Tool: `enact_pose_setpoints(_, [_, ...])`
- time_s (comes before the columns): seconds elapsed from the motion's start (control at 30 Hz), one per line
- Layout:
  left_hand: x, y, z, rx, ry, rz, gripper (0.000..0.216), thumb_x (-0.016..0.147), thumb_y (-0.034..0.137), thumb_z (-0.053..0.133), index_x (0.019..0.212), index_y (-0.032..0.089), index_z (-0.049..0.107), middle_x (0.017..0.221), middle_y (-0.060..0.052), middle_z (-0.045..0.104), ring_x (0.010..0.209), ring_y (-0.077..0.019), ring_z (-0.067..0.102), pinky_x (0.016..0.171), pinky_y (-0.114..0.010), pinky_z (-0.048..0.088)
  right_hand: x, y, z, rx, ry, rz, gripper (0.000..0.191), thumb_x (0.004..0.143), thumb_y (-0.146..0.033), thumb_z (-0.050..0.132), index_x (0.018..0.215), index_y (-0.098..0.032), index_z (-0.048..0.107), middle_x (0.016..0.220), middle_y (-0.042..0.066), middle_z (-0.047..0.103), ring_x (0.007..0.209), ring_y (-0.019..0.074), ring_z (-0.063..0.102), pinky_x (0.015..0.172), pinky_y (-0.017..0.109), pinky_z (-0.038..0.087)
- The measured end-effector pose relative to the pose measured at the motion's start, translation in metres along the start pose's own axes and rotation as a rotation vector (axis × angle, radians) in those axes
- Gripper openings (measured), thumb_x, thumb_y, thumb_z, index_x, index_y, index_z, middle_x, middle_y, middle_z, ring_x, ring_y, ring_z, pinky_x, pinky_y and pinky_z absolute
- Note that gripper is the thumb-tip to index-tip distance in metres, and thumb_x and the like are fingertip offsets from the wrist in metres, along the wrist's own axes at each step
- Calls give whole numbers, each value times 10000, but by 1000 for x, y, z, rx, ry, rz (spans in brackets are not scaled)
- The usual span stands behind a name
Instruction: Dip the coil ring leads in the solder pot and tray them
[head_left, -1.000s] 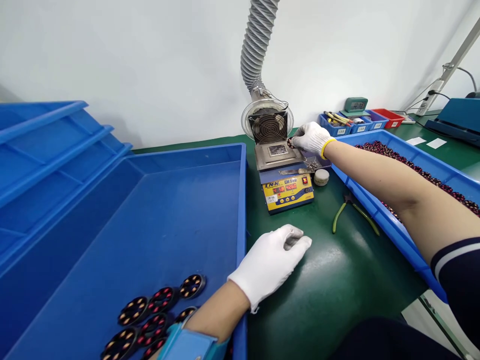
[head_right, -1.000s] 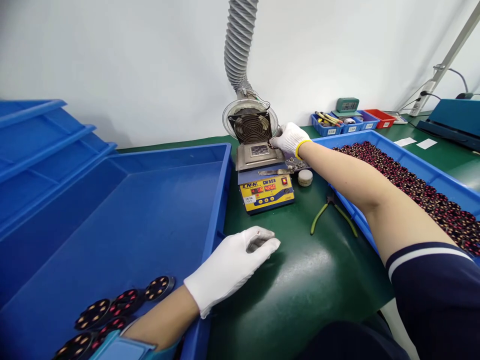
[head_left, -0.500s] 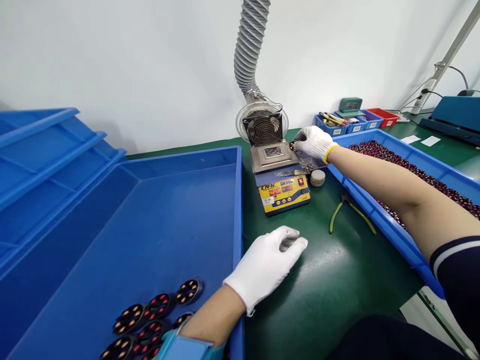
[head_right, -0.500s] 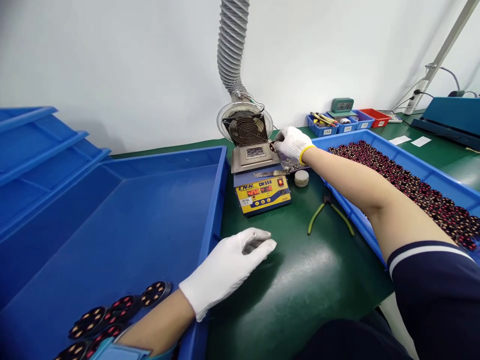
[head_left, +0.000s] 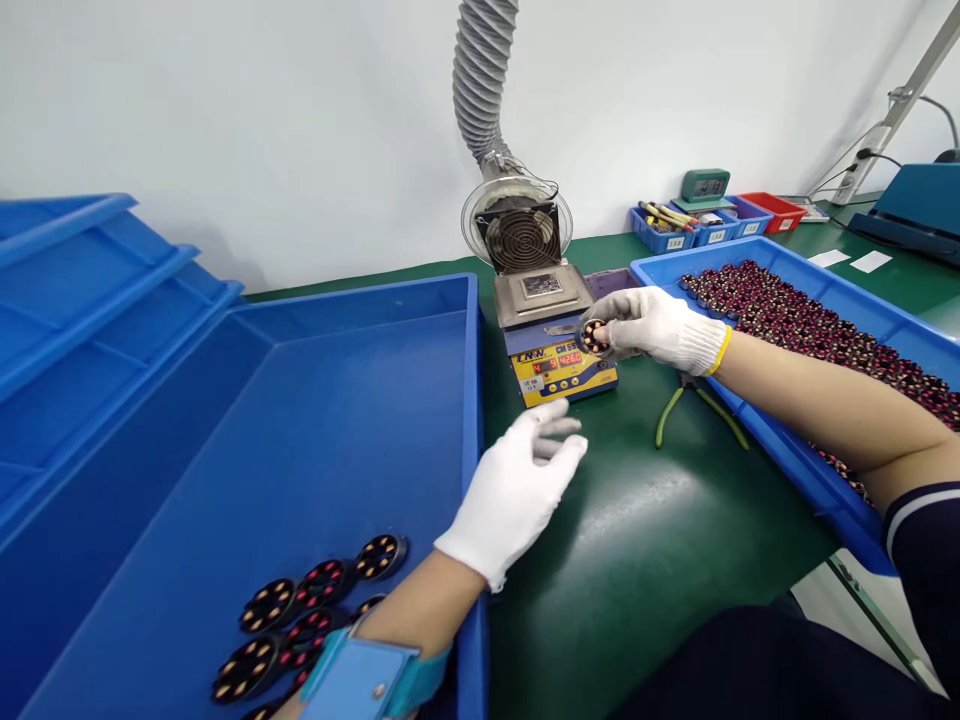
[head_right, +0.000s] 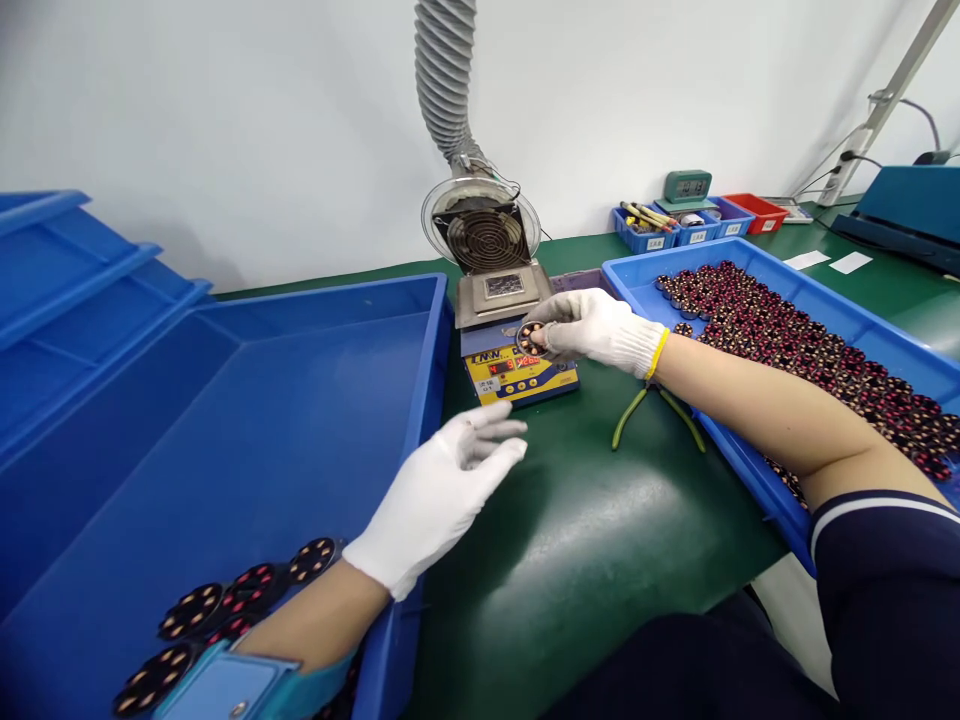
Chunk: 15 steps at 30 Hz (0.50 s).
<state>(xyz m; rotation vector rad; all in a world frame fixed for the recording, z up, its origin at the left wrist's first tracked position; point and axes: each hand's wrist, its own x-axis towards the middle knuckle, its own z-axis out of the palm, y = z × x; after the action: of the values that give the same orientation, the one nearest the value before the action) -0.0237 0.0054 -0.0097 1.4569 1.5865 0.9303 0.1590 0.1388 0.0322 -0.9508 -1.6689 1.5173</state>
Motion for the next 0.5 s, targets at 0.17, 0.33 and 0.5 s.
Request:
enact_pose_setpoints(0.17, [-1,0,-3,-122,32,146,769,782,272,680,1476,267,349,1511,-95,417,942,-177,675,776,-306,564,-22,8,19,24,-346,14,560,769,-102,665,1312,-121,530,848,32,712,686,100,663,581,158,548])
enact_pose_setpoints(0.33, [-5,7,2,-263,-127,152,598,745,253,731,1320,227,568,1375,-64,581,1188,-242,599,1001,-351,505,-28,22,30,8,-538,-31,859,798,-165,650,1531,-125,203,983,67,704,808,142,679,632,197,563])
enact_pose_setpoints(0.5, [-7,14,7,-306,42,114,519,662,223,803,1147,166,629,1171,-76,697,1069,-246,668,961,-377,539,-28,29,32,-198,-329,-148,609,887,-301,569,1441,-109,401,1108,98,681,920,168,670,794,287,571])
